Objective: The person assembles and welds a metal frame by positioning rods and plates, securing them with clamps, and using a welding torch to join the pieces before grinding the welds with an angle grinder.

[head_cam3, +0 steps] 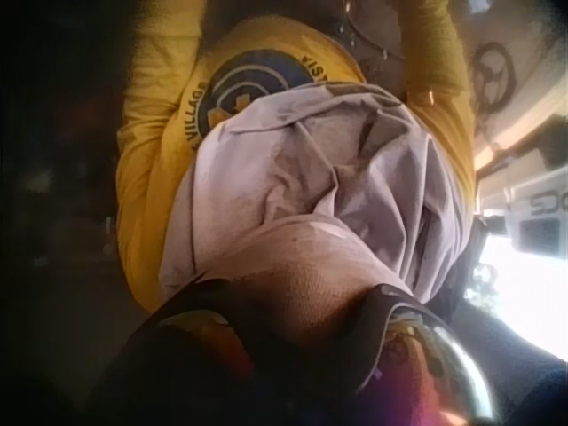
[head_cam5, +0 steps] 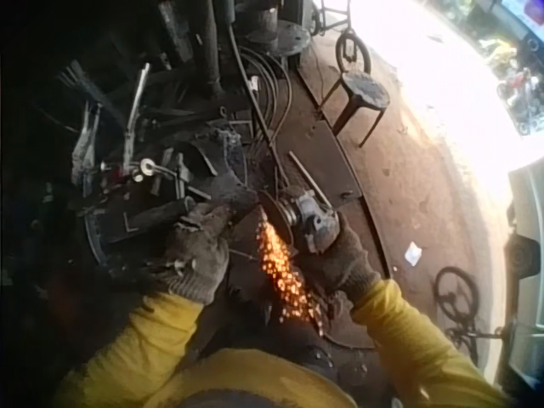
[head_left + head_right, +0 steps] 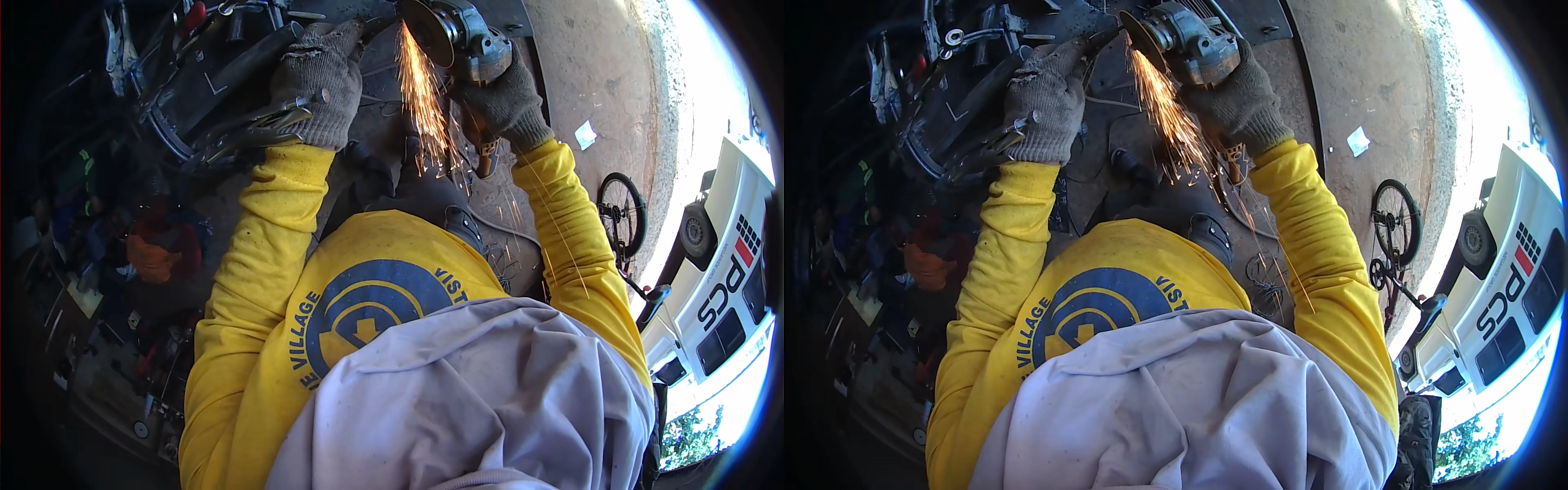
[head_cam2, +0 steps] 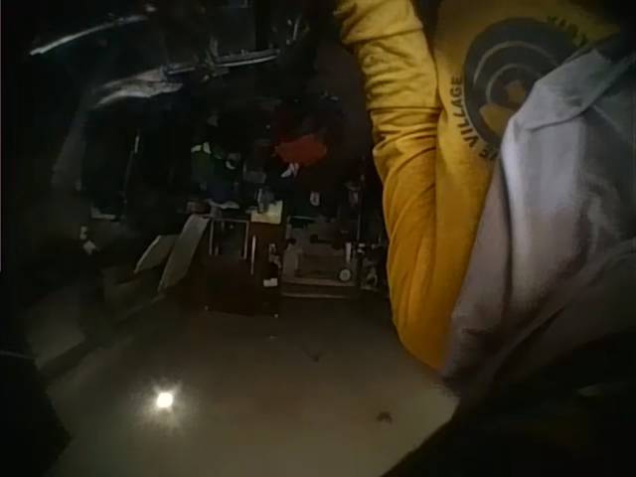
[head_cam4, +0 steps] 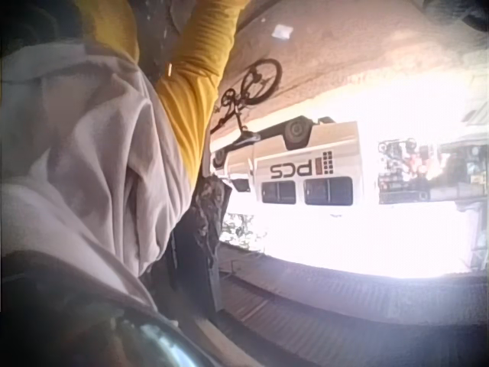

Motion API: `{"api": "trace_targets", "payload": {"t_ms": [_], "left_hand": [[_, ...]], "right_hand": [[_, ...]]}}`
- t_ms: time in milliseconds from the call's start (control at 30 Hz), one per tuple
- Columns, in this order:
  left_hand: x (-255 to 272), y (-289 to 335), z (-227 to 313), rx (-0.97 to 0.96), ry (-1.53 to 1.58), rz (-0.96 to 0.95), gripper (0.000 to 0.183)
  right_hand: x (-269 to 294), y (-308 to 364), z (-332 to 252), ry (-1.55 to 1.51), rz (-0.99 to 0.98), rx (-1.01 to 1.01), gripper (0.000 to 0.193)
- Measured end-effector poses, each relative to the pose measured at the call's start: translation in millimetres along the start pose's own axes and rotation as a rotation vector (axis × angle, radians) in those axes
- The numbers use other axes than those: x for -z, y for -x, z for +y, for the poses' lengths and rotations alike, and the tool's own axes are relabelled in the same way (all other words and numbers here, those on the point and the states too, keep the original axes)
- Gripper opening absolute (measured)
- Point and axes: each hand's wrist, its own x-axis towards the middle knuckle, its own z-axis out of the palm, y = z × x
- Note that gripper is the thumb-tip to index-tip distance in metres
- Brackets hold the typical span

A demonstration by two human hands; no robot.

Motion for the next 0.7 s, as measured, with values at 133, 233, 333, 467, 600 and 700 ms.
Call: {"api": "trace_targets", "payload": {"t_ms": [133, 233, 333, 467, 600, 700], "left_hand": [[2.3, -0.9, 1.3, 0.012, 0.002, -0.008, 0.034], [1.5, 1.5, -5.4, -0.031, -0.041, -0.002, 0.033], [4.2, 3.3, 1.6, 0.012, 0.03, -0.044, 0.036], [3.8, 3.6, -1.5, 0.074, 0.069, -0.125, 0.037], [16.2, -3.4, 9.7, 0.107, 0.01, -0.142, 0.036], [14.0, -3.7, 10.5, 0.163, 0.052, -0.201, 0.035]], "right_hand": [[-0.2, -0.7, 1.6, 0.031, -0.022, 0.003, 0.092], [-3.1, -2.6, -5.5, 0.016, -0.009, -0.049, 0.089], [-0.1, 1.4, -17.2, -0.063, 0.012, -0.047, 0.075], [0.1, -0.5, -25.8, -0.166, 0.003, -0.066, 0.067], [0.6, -2.0, -25.5, -0.231, -0.028, -0.036, 0.067], [-3.5, -2.1, -17.2, -0.265, -0.026, -0.069, 0.072]]}}
